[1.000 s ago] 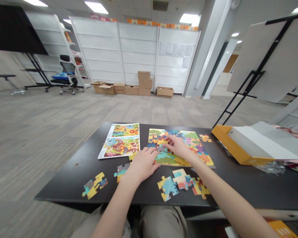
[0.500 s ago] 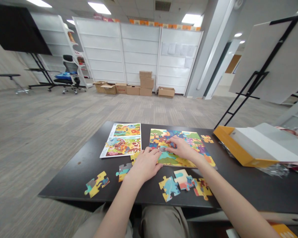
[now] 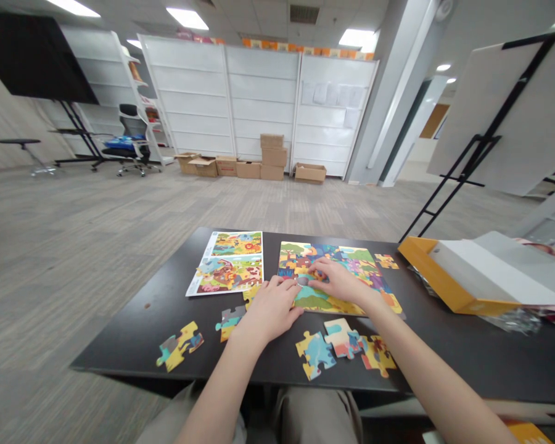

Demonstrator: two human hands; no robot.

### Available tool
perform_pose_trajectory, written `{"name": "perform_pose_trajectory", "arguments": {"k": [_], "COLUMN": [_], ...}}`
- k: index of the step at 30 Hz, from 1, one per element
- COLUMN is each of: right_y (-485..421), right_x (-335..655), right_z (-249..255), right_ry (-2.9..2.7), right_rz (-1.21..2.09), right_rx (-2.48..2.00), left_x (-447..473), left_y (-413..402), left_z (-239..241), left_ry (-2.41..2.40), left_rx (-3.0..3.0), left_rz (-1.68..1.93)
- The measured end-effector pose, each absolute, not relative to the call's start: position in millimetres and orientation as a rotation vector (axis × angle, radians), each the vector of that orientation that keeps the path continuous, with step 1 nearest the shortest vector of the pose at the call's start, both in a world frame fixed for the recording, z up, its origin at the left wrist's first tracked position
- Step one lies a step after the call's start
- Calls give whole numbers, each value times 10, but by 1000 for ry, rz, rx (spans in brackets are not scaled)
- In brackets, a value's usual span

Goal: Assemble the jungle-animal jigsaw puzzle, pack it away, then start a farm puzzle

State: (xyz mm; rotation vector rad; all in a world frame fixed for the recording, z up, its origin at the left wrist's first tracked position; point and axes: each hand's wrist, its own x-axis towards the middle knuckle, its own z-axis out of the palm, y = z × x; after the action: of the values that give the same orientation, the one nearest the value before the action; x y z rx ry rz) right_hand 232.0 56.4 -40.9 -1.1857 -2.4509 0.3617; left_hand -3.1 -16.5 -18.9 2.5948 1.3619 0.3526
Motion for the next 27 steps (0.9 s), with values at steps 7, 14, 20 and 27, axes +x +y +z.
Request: {"name": "perform_pose_trajectory", "arguments": {"k": [7,14,20,27], "right_y": [565,506,483,455], "right_x": [2313,2282,2285,2275], "right_z": [-406,-345,-324,-298], "right_ry": [-2477,-2475,-2488,-2502], "right_rz": [354,333,313,301], "right_rx": [-1203,-1206,-1223,-1234], "left_x": [-111,-117,-71,-76], "left_y": [20,445,440,411], "left_z": [-181,-286,-388,-354], "left_ry": [1343,1536,1537,1552], "left_rx": [2564,2576,2572,2572], "left_rz": [482,383,318,278]}}
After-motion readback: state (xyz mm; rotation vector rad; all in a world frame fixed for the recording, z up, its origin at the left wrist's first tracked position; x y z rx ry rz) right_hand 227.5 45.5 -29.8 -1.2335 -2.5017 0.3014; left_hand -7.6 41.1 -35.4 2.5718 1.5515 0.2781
